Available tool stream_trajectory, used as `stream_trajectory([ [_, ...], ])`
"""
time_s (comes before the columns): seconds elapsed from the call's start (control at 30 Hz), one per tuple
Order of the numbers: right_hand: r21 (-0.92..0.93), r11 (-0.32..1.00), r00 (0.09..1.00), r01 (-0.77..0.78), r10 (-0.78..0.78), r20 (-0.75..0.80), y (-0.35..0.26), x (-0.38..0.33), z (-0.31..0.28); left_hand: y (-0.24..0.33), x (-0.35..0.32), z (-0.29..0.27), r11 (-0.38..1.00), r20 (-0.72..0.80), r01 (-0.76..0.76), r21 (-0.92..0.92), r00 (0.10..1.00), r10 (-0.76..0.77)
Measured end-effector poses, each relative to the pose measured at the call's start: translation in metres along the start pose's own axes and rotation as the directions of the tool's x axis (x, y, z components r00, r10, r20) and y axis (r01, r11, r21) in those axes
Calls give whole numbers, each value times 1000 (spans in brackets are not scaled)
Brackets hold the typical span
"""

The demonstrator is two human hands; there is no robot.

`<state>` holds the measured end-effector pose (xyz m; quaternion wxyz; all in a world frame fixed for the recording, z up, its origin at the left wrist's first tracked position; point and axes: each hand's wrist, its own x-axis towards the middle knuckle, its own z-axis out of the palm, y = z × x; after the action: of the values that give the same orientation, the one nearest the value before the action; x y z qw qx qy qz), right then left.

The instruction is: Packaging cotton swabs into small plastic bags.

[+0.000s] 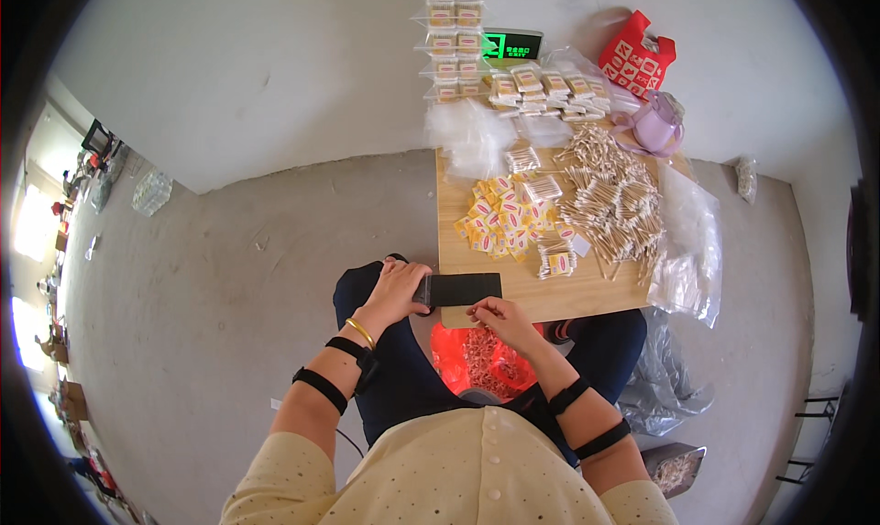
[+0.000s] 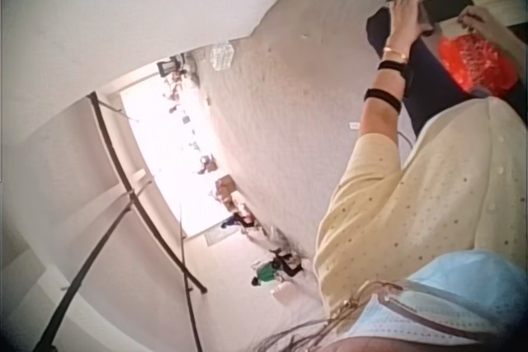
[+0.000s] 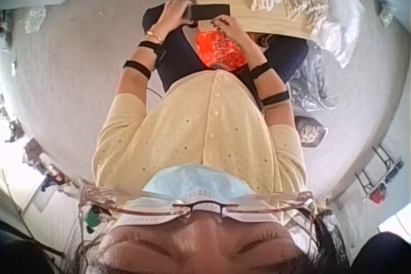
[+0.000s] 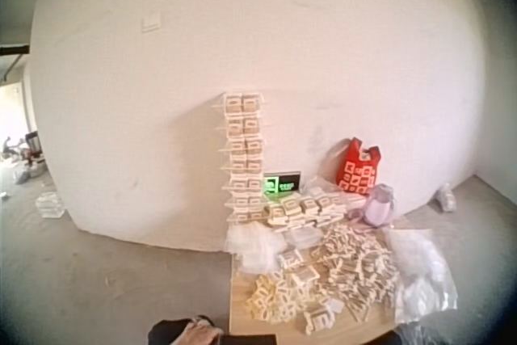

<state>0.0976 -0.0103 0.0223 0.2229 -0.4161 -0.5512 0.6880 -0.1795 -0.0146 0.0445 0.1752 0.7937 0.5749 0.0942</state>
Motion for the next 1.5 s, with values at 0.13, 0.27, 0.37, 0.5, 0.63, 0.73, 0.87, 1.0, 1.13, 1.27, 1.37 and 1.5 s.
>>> stream_trajectory([
  [0.13, -23, 1000, 999, -1, 0, -43, 1, -2, -2, 26, 17, 7, 998, 3, -26, 59, 1000, 25],
  [0.27, -43, 999, 998, -9, 6, -59, 8, -5, -10, 40, 25, 8, 992, -12, -49, 118, 999, 50],
  [0.37, -199, 975, 965, 96, -140, -220, 1, -8, -26, 50, 30, 16, 988, -26, -45, 147, 998, 50],
  [0.5, -770, 637, 721, 19, -543, -431, -2, -8, -91, 85, 42, 27, 990, -111, -124, 70, 985, 131],
  [0.63, -837, 541, 717, -78, -553, -425, -16, -3, -131, 115, 47, 42, 955, -77, -293, -40, 954, 290],
  [0.73, -877, 474, 784, -81, -514, -349, -17, 5, -146, 128, 47, 54, 946, -12, -322, -48, 947, 321],
  [0.87, -889, 453, 828, -61, -475, -299, -10, 15, -159, 134, 46, 62, 922, 37, -387, 2, 921, 387],
  [1.0, -821, 570, 853, -35, -410, -321, -4, 21, -172, 137, 45, 62, 921, 65, -390, -15, 918, 390],
  [1.13, -579, 815, 916, 36, -259, -307, -16, 27, -181, 132, 45, 61, 926, 50, -377, -26, 924, 378],
  [1.27, -237, 971, 970, 30, -86, -227, -28, 51, -161, 128, 50, 64, 925, 29, -363, -110, 929, 368],
  [1.37, -694, 718, 873, 48, -367, -320, -34, 79, -139, 122, 52, 68, 926, 24, -339, -169, 937, 347],
  [1.5, -920, 364, 823, -148, -470, -318, -63, 112, -153, 116, 52, 65, 911, 5, -322, -259, 942, 335],
])
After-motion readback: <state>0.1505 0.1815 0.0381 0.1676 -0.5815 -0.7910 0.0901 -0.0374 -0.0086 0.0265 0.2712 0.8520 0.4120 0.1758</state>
